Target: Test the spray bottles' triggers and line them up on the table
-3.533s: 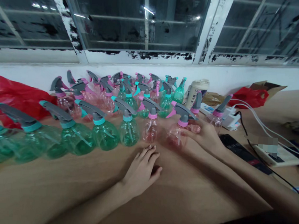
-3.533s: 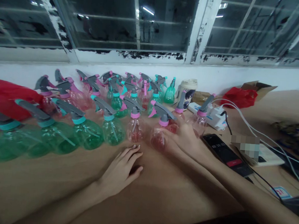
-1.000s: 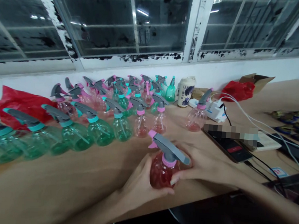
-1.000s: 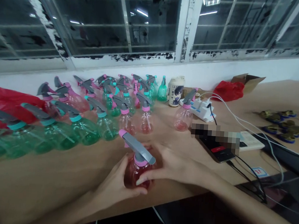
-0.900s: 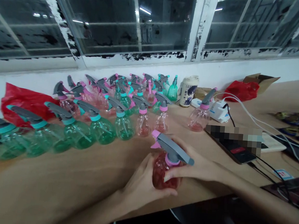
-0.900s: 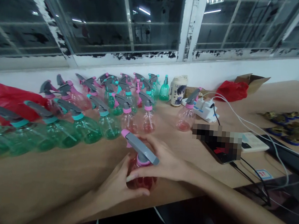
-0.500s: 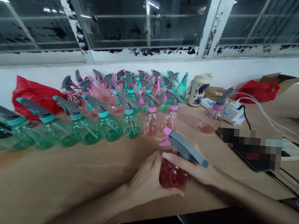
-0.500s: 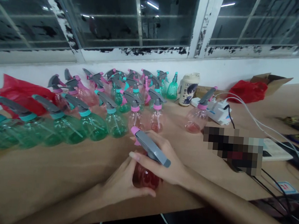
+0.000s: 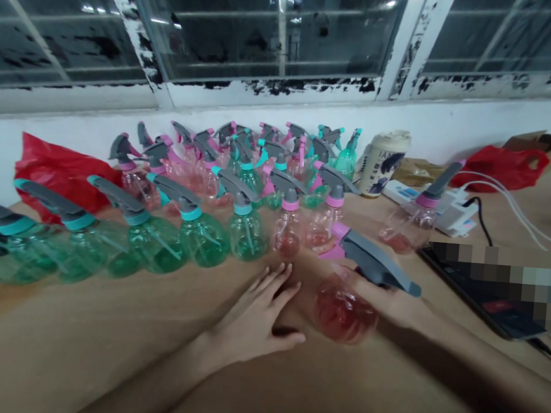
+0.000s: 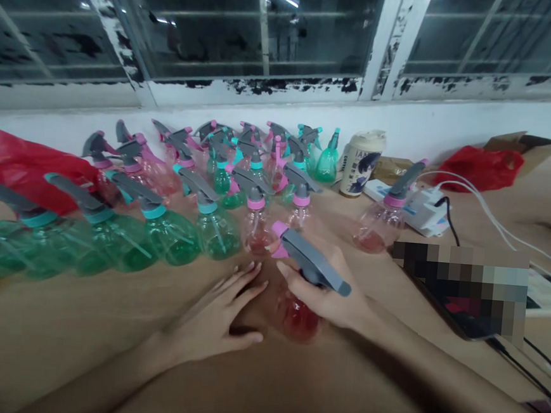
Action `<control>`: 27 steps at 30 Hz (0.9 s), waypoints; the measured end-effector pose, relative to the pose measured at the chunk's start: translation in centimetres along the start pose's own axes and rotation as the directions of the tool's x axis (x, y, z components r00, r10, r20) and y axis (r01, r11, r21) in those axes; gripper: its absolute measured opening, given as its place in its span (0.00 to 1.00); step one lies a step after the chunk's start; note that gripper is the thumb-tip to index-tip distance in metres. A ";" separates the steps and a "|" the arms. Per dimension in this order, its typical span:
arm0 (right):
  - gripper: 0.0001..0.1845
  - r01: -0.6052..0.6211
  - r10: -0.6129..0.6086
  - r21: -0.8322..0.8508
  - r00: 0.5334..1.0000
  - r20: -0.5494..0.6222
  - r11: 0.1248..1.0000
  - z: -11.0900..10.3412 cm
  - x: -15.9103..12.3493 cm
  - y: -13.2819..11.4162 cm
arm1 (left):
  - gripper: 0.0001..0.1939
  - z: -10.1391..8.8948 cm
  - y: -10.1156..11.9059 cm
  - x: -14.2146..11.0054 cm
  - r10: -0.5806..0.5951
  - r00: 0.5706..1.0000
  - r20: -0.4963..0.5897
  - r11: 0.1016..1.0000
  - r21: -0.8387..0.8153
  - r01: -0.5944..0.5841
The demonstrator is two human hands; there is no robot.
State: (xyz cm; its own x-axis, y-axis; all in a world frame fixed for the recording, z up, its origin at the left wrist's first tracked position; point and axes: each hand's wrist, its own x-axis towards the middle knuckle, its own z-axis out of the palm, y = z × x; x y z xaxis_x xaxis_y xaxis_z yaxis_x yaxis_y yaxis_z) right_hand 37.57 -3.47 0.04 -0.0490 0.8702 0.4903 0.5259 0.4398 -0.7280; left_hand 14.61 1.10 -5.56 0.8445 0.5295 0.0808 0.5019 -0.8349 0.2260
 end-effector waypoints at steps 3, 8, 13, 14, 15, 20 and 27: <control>0.06 0.013 -0.013 0.006 1.000 -0.024 1.000 0.1 -0.1 0.3 | 0.38 0.0 0.2 -0.1 0.015 1.000 -0.010 1.000 -0.001 -0.015; 0.10 0.020 -0.020 0.022 1.000 0.008 1.000 0.3 -0.1 0.6 | 0.36 0.0 0.1 -0.1 0.023 0.999 -0.028 1.000 -0.001 -0.023; 0.14 -0.026 0.027 -0.017 0.999 0.028 1.000 0.2 0.2 0.5 | 0.37 -0.1 0.0 0.0 0.032 0.999 -0.001 0.999 0.040 -0.032; 0.15 -0.028 0.029 -0.028 0.999 0.030 0.999 0.2 0.2 0.5 | 0.36 0.0 0.0 0.0 0.032 0.999 -0.002 0.999 0.040 -0.032; 0.15 -0.029 0.030 -0.036 0.999 0.028 0.999 0.2 0.2 0.4 | 0.36 0.0 0.0 0.0 0.033 0.999 -0.009 0.999 0.035 -0.033; 0.13 -0.021 0.020 0.006 0.999 0.026 1.000 0.1 0.4 0.1 | 0.35 0.2 -0.2 0.0 0.037 0.999 -0.027 0.999 0.021 -0.036; 0.09 -0.082 0.068 0.224 0.995 0.070 0.971 0.0 0.2 -0.2 | 0.35 0.2 -0.1 0.0 0.035 0.999 -0.030 0.999 0.037 -0.034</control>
State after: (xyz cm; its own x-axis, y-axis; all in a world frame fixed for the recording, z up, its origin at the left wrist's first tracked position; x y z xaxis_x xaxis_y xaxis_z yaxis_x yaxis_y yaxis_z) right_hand 37.43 -3.44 0.29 -0.0728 0.9114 0.4049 0.3243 0.4056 -0.8546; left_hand 14.58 1.16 -5.78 0.8555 0.5041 0.1181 0.4794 -0.8574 0.1871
